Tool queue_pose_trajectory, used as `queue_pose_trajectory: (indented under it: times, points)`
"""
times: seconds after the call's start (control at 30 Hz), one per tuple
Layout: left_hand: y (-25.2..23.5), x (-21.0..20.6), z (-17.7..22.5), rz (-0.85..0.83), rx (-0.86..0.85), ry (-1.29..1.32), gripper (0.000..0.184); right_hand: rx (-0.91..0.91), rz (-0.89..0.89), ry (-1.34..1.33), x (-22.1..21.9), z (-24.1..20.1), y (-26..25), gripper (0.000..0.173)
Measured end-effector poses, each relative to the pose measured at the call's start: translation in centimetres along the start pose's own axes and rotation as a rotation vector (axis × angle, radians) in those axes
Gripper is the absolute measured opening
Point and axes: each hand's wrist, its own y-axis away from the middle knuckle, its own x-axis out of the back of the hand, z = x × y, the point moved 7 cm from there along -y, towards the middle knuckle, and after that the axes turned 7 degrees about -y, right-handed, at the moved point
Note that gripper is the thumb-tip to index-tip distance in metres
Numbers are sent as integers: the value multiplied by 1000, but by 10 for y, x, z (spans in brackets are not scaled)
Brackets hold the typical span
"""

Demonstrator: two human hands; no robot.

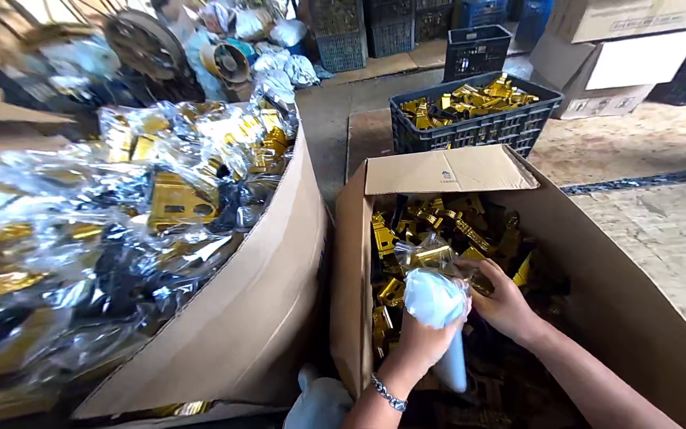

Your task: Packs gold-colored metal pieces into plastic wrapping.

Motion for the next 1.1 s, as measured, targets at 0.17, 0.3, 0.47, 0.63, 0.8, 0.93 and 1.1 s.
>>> queue_pose_trajectory:
  times: [0.17,0.3,0.47,0.63,0.8,0.93,1.1]
  points:
    - [-13,39,6,186,212,211,28,-354,-526,377,20,12,-2,44]
    - [-12,51,12,200,214,-59,39,-193,-624,584,28,-47,-17,31]
    - [-8,45,14,179,12,-226,59,276,-198,-365,22,-113,-54,80]
    - [-9,35,11,185,-59,-267,53,-86,-320,-130,-26,-46,-18,44]
    - [-3,21,10,6,22,-3,69,-293,-205,-369,-12,-17,-4,13]
    - [-1,4,14,-171,101,151,48,-373,-278,-488,-6,-20,2,15]
    - [-13,34,18,52,-1,-391,32,-384,-442,-465,-2,-14,13,10]
